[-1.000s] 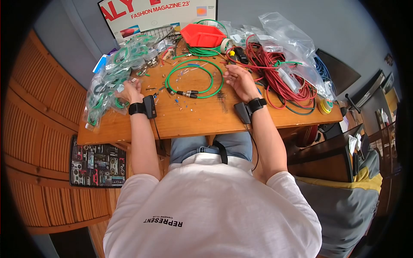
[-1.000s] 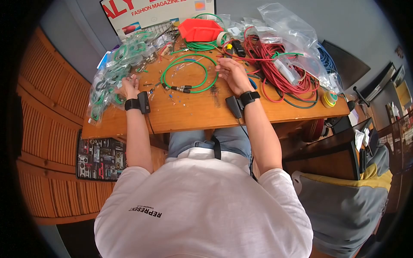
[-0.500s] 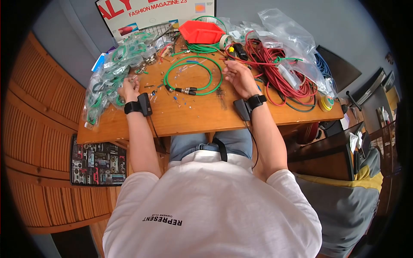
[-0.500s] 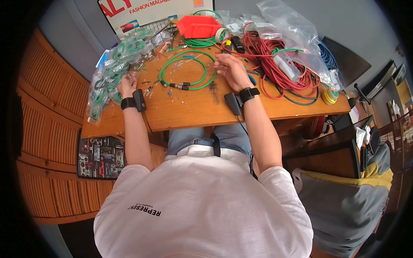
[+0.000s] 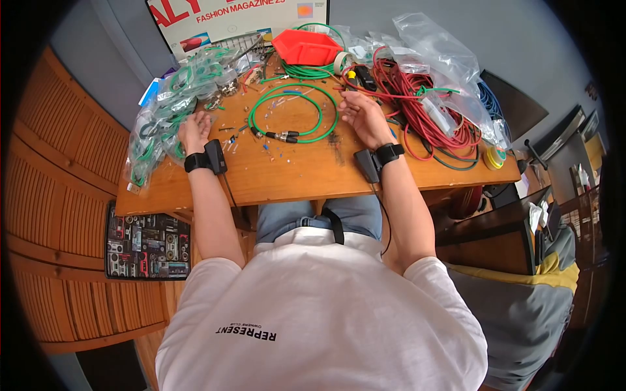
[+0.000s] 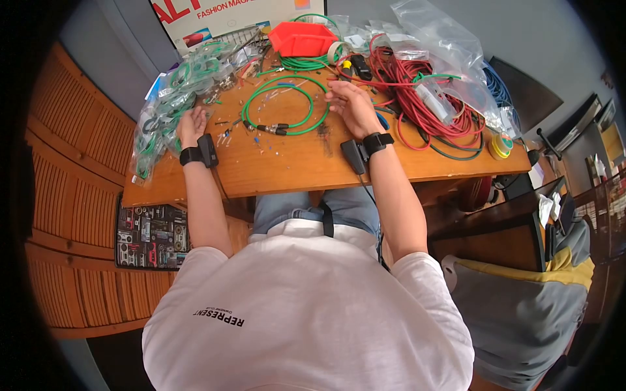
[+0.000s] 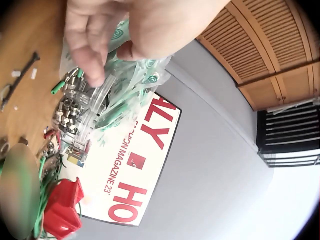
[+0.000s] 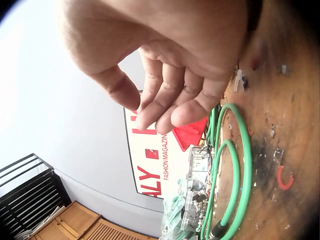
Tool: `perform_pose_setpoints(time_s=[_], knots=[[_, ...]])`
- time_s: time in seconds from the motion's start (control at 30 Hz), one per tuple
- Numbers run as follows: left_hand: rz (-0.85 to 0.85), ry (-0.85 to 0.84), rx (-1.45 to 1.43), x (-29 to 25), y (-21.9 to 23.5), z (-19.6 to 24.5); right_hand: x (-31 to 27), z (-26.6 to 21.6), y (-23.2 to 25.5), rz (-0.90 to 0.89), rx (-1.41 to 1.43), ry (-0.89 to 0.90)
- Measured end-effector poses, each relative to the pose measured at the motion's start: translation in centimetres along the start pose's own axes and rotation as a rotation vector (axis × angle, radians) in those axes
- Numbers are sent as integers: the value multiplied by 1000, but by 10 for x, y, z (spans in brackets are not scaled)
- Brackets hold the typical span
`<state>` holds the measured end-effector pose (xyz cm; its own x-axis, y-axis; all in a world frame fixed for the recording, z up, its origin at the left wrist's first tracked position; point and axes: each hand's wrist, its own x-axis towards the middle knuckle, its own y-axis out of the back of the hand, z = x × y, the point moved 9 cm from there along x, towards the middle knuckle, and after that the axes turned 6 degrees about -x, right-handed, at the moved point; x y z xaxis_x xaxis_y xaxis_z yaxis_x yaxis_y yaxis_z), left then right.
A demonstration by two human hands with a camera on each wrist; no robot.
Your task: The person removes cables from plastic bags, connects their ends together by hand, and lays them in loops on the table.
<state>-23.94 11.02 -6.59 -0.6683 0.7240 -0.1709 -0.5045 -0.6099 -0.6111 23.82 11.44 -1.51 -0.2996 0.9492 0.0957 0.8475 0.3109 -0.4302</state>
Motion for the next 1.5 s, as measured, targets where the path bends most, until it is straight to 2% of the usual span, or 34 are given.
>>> perform_pose_setpoints(time_s=[0.03, 0.1, 0.13, 0.2, 0.23, 0.3, 0.33, 0.4, 0.43, 0.5, 0.57, 0.63, 0.77, 0.8, 0.87, 0.9, 1.0, 1.03, 1.1, 1.17, 1.23, 1.33, 1.4, 1.5], knots=[[1, 2, -1, 1, 2, 1, 0, 1, 1, 5, -1, -2], [-115, 17, 231, 0, -1, 3, 0, 0, 1, 0, -1, -2], [-105, 15, 228, -5, 4, 11, 0, 0, -1, -10, 5, 0], [-222, 57, 629, -16, 2, 26, -3, 0, -4, -6, 13, -10], [-217, 45, 628, -15, 8, 35, -3, -3, -4, 9, 21, -12], [-223, -8, 861, -14, 16, 52, -2, -3, -3, -7, 23, 3], [-219, -13, 857, -6, 22, 55, -1, -2, -2, -3, 24, -4], [-283, -101, 1129, 9, 27, 58, -2, -1, -2, -6, 24, -19], [-273, -98, 1128, 5, 28, 60, -3, -3, -3, -14, 25, 3], [-257, -278, 1330, -16, 8, 78, -2, -4, -4, -23, 29, 18], [-258, -309, 1440, -16, 5, 79, -3, -6, -5, -19, 33, 20], [-183, -549, 1547, -22, -5, 93, -4, -4, -5, -15, 37, 9], [-115, -716, 1472, -57, -23, 113, -2, -4, -4, -10, 14, 5], [-113, -713, 1471, -56, -24, 114, -2, -2, -3, -4, 10, -1], [-198, -1216, 1476, -87, -51, 126, -2, -3, -5, -7, 4, -1], [-195, -1209, 1479, -87, -52, 126, -2, -2, -5, -8, 1, -2], [-426, -722, 987, -98, -74, 108, -1, 0, -5, -17, 11, -12], [-426, -722, 987, -103, -82, 99, -1, 1, -3, -17, 11, -12], [-549, -476, 676, -104, -102, 72, 1, 2, -5, -51, -1, -11], [-644, -348, 493, -129, -130, 48, -3, 2, -15, -96, -17, -30], [-678, -229, 430, -143, -153, 15, -10, -1, -26, -129, -38, -45], [-845, -125, 394, -168, -183, -35, -19, -5, -48, -205, -92, -94], [-916, -25, 346, -188, -197, -59, -14, -1, -43, -210, -121, -94], [-999, -43, 325, -203, -203, -75, -8, 12, -27, -167, -150, -134]])
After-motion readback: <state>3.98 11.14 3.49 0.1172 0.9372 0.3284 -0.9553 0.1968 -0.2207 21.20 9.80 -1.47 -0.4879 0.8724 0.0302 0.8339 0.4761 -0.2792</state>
